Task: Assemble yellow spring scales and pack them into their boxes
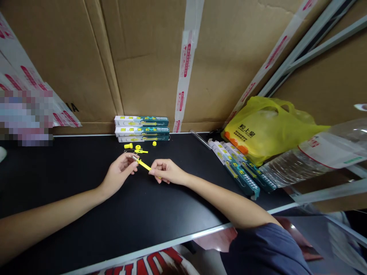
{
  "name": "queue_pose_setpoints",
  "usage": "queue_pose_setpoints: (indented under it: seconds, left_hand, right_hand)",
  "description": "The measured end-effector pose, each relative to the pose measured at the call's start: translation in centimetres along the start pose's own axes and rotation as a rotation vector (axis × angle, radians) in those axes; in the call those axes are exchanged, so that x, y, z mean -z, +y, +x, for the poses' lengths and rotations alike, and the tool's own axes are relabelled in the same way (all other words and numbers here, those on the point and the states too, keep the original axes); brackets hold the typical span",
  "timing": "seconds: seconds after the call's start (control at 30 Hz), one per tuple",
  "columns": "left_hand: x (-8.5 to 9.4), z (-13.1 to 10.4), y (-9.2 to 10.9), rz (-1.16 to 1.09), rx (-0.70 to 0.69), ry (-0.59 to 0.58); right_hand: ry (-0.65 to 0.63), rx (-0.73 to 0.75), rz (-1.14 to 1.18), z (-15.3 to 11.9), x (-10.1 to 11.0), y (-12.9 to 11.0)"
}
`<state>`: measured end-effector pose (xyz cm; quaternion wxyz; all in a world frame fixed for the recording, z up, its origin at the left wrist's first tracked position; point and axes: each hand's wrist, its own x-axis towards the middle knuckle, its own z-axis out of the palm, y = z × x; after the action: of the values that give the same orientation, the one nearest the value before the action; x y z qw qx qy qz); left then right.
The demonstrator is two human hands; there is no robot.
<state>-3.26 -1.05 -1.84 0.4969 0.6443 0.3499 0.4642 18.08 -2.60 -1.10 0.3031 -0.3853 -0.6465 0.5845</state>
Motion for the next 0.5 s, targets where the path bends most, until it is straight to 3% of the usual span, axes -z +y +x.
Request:
queue_pose_setpoints:
  seconds: [0.27, 0.5]
  left_hand:
    - [0.2, -0.07, -0.03, 0.032, 0.025, -0.067]
    - [0.13, -0.45, 0.33, 0.232, -0.076, -0.036]
  right_hand:
    - [-0.058, 0.017, -0.01, -0.17, -0.22, 0.1]
    - [0.114, 0.094, 0.16, 0.36, 0.59, 0.17]
